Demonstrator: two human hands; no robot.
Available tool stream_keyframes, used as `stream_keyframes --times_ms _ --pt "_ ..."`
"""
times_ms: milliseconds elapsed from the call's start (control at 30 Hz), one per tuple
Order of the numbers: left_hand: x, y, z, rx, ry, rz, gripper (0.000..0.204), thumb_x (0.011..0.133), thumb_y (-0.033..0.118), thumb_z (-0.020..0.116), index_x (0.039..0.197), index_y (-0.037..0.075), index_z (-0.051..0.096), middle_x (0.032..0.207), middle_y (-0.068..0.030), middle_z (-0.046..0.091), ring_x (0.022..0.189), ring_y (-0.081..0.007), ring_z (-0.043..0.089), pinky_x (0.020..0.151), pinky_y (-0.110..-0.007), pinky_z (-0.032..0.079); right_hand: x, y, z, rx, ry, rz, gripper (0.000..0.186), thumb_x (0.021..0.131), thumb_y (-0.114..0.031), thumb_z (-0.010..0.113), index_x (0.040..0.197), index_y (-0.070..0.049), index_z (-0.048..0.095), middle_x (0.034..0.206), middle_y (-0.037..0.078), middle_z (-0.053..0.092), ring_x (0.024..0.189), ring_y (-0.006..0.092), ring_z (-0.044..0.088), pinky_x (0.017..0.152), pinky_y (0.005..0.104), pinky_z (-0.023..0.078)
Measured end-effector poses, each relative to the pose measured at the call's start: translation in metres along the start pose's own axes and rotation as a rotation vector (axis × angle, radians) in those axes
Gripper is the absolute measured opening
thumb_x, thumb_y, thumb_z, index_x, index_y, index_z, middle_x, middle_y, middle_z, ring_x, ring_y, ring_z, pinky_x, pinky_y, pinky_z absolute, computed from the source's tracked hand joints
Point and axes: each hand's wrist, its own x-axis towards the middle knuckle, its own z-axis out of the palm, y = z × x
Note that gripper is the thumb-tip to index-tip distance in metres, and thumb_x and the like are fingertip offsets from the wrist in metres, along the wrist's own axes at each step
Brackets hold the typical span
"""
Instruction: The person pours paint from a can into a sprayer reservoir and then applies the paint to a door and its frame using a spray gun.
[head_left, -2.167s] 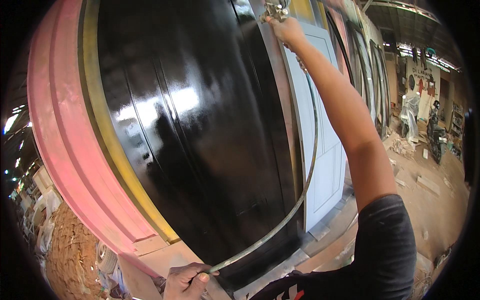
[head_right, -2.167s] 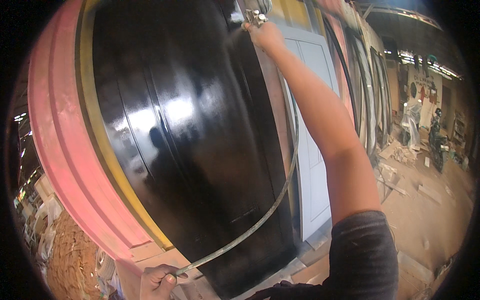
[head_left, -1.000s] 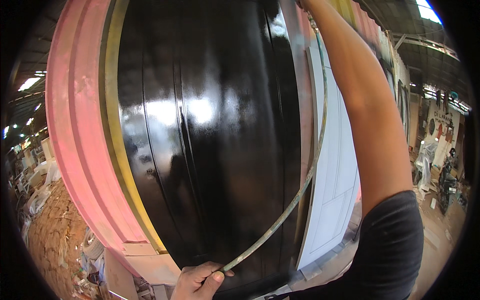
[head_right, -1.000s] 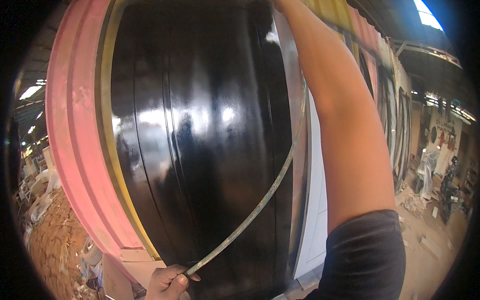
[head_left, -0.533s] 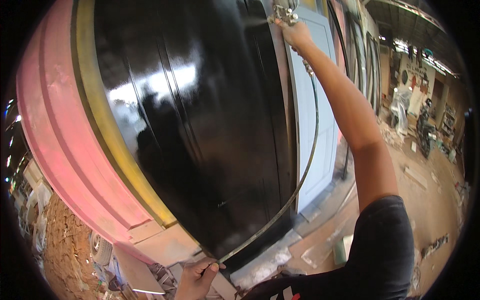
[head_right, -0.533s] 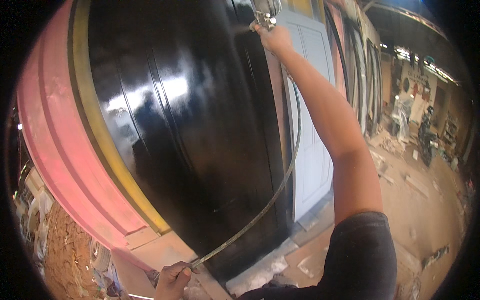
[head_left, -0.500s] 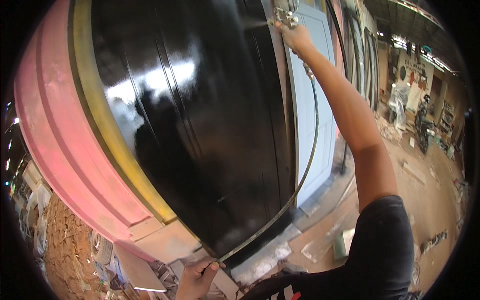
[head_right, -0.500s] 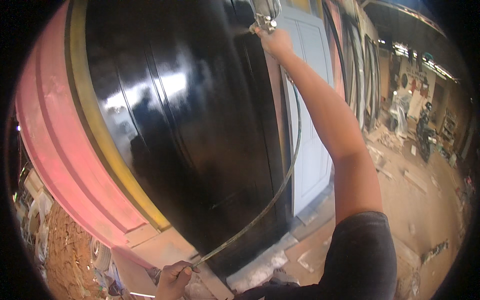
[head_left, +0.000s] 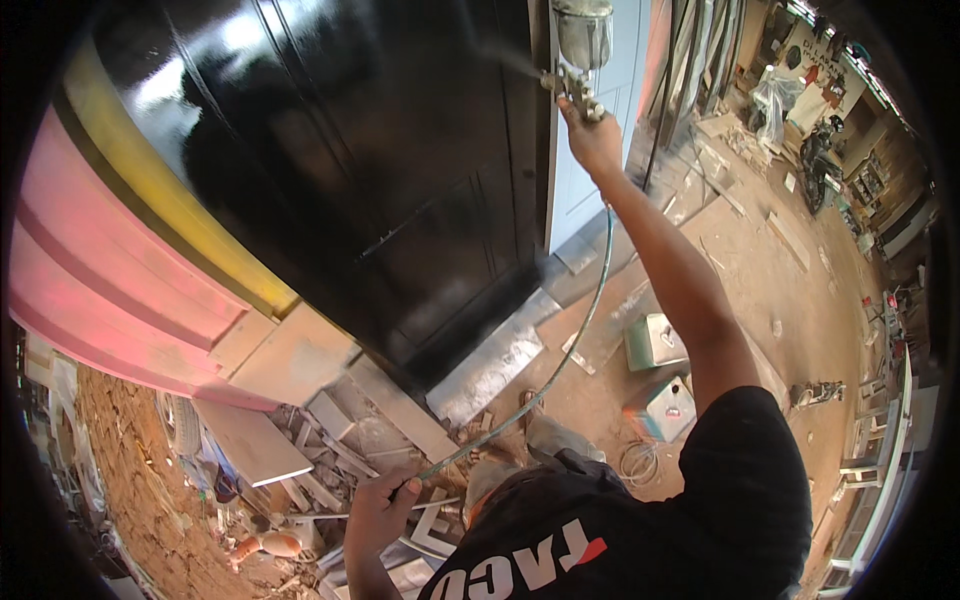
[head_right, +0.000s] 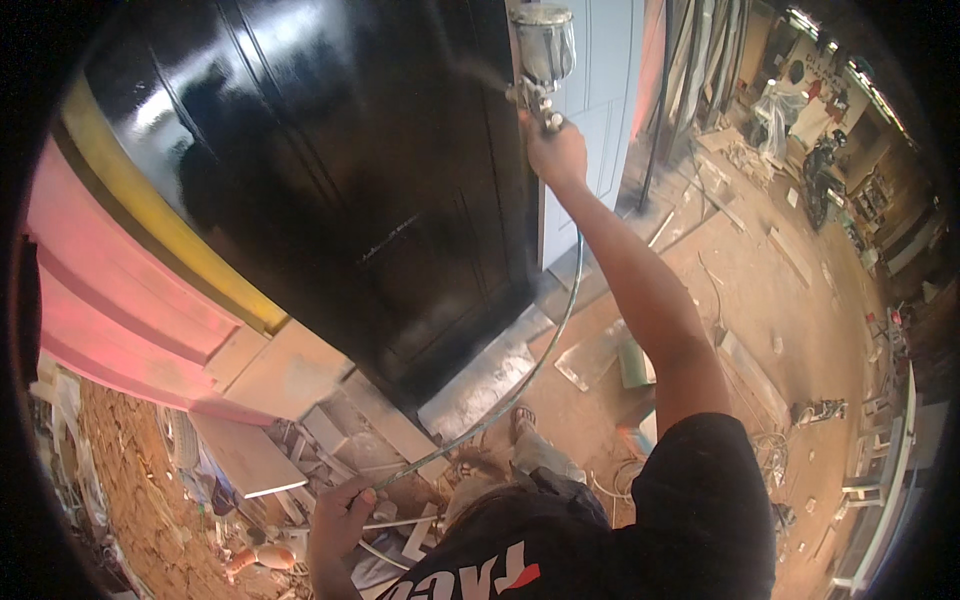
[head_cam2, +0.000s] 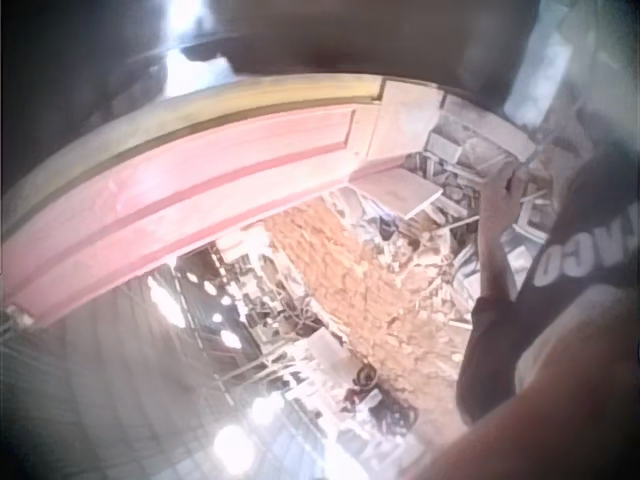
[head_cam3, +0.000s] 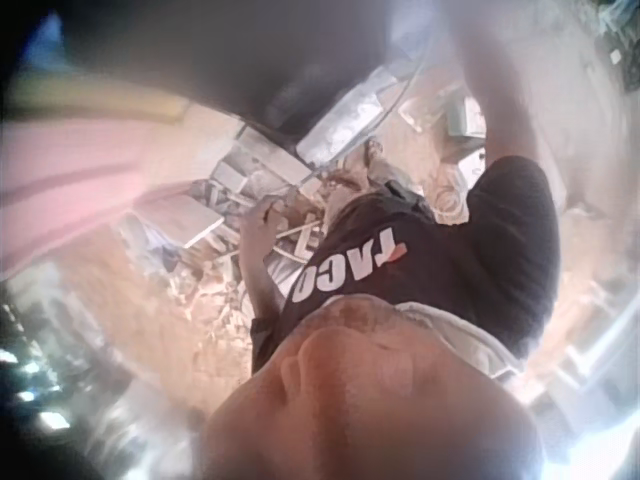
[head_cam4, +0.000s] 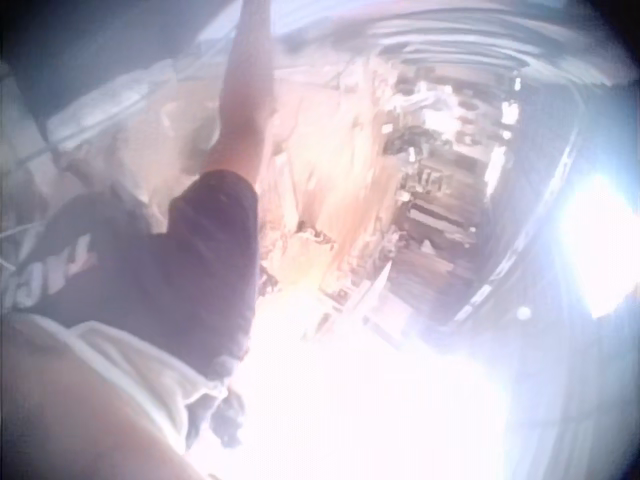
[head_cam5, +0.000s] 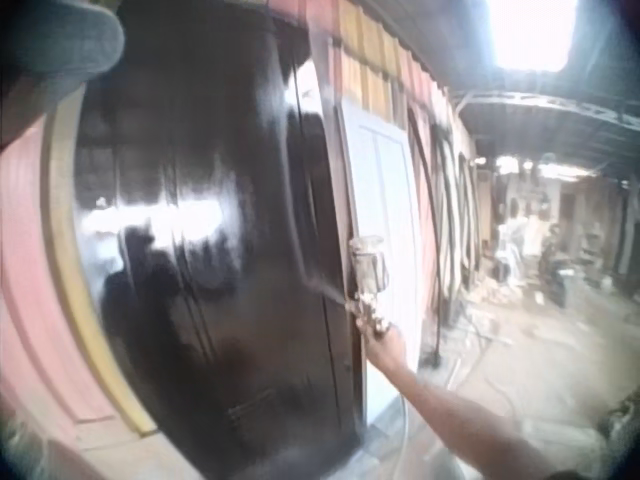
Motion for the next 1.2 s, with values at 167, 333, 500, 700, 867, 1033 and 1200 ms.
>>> stream_keyframes --times_ms 167,333,500,700,867,1033,1200 --pt "0.012 -0.020 0.020 0.130 -0.104 -0.112 0.021 0.095 0.020 0.064 0.101 0.000 0.069 0.070 -0.0147 0.060 0.060 -0.0182 0.054 0.058 -0.032 0.044 -0.066 0.067 0.026 0.016 -0.086 0.117 0.050 0.091 -0.051 0.065 0.099 -0.001 0.069 0.089 0.022 0.071 0.091 0.0425 0.067 0.077 0.0468 0.050" --pt "0.027 -0.034 0.049 0.066 -0.176 -0.242 0.021 0.095 0.019 0.064 0.100 -0.001 0.069 0.069 -0.0140 0.060 0.058 -0.0172 0.053 0.056 -0.032 0.043 -0.114 0.157 0.069 0.005 -0.123 0.215 0.046 0.090 -0.048 0.067 0.099 -0.003 0.069 0.085 0.022 0.069 0.086 0.0425 0.067 0.072 0.0461 0.050" --pt "0.046 -0.050 0.085 0.047 -0.217 -0.320 0.020 0.095 0.019 0.064 0.098 -0.001 0.069 0.066 -0.0118 0.060 0.056 -0.0160 0.053 0.053 -0.031 0.041 -0.161 0.242 0.107 0.030 -0.115 0.215 0.037 0.088 -0.040 0.071 0.097 -0.004 0.069 0.081 0.021 0.069 0.080 0.0423 0.067 0.069 0.0461 0.050" --pt "0.071 -0.082 0.134 0.012 -0.340 -0.467 0.018 0.095 0.019 0.065 0.098 0.001 0.069 0.062 -0.0111 0.058 0.052 -0.0172 0.053 0.052 -0.032 0.042 -0.224 0.344 0.158 -0.069 -0.169 0.309 0.040 0.091 -0.039 0.071 0.105 -0.002 0.069 0.079 0.019 0.068 0.071 0.0282 0.065 0.070 0.0401 0.049" --pt "0.091 -0.116 0.174 -0.009 -0.428 -0.648 0.021 0.095 0.020 0.064 0.100 0.000 0.071 0.072 -0.0122 0.066 0.065 -0.0168 0.061 0.063 -0.032 0.049 -0.266 0.420 0.202 -0.078 -0.191 0.402 0.035 0.088 -0.043 0.071 0.098 -0.010 0.070 0.083 0.019 0.070 0.084 0.0419 0.068 0.072 0.0478 0.051" --pt "0.105 -0.153 0.207 0.017 -0.483 -0.728 0.023 0.093 0.021 0.066 0.102 0.001 0.070 0.074 -0.0166 0.069 0.065 -0.0247 0.068 0.063 -0.035 0.052 -0.309 0.494 0.242 -0.188 -0.231 0.476 0.037 0.088 -0.045 0.069 0.098 -0.009 0.069 0.083 0.020 0.070 0.084 0.0420 0.068 0.072 0.0497 0.051" --pt "0.118 -0.179 0.233 -0.004 -0.510 -0.849 0.025 0.092 0.022 0.067 0.103 0.000 0.069 0.076 -0.0185 0.069 0.066 -0.0265 0.070 0.064 -0.035 0.053 -0.351 0.554 0.270 -0.255 -0.286 0.530 0.041 0.089 -0.047 0.067 0.096 -0.007 0.068 0.084 0.021 0.071 0.086 0.0428 0.068 0.073 0.0507 0.051"
